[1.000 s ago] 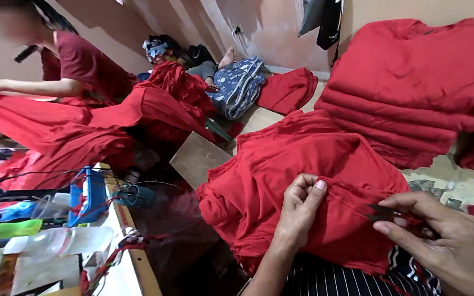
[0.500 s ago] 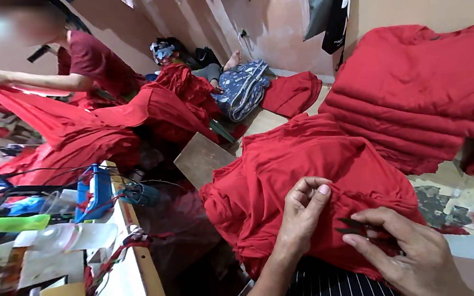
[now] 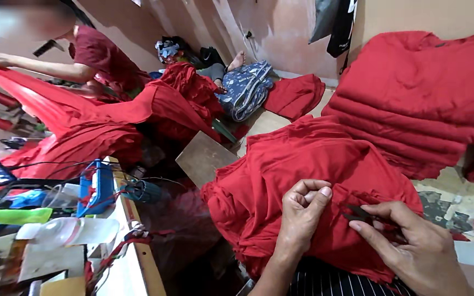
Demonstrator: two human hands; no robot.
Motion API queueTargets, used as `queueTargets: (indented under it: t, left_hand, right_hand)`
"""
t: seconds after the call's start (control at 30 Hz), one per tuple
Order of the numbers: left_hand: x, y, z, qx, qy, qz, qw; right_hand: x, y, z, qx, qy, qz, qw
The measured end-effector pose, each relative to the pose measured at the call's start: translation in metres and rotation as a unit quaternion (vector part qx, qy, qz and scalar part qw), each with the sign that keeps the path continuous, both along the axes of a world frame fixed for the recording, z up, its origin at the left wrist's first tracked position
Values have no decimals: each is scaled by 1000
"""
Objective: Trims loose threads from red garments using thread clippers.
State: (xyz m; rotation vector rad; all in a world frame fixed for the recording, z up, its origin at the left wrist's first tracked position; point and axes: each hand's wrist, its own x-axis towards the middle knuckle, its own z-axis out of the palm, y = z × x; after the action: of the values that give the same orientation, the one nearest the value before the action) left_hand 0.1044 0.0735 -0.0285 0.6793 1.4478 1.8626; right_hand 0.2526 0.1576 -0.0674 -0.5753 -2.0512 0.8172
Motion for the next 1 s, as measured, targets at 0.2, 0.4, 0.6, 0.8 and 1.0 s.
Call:
queueTargets:
  t: [0.2, 0.4, 0.6, 0.8, 1.0]
  left_hand:
    - [2, 0, -3, -13, 40, -4, 999]
    - [-4, 2, -4, -12, 8, 12, 1000]
    - [-4, -1, -7, -6, 27, 1, 1000]
    - [-1, -12, -11, 9, 217, -18, 976]
    - [-3, -8, -15, -35, 253, -4, 967]
  right_hand:
    - [-6, -3, 1, 34, -12, 5, 999]
    - [-6, -4, 1, 58, -31, 6, 998]
    - [-11, 0, -4, 64, -12, -3, 998]
    - [-10, 3, -8, 40, -10, 4, 999]
    - [-13, 0, -8, 58, -20, -12, 998]
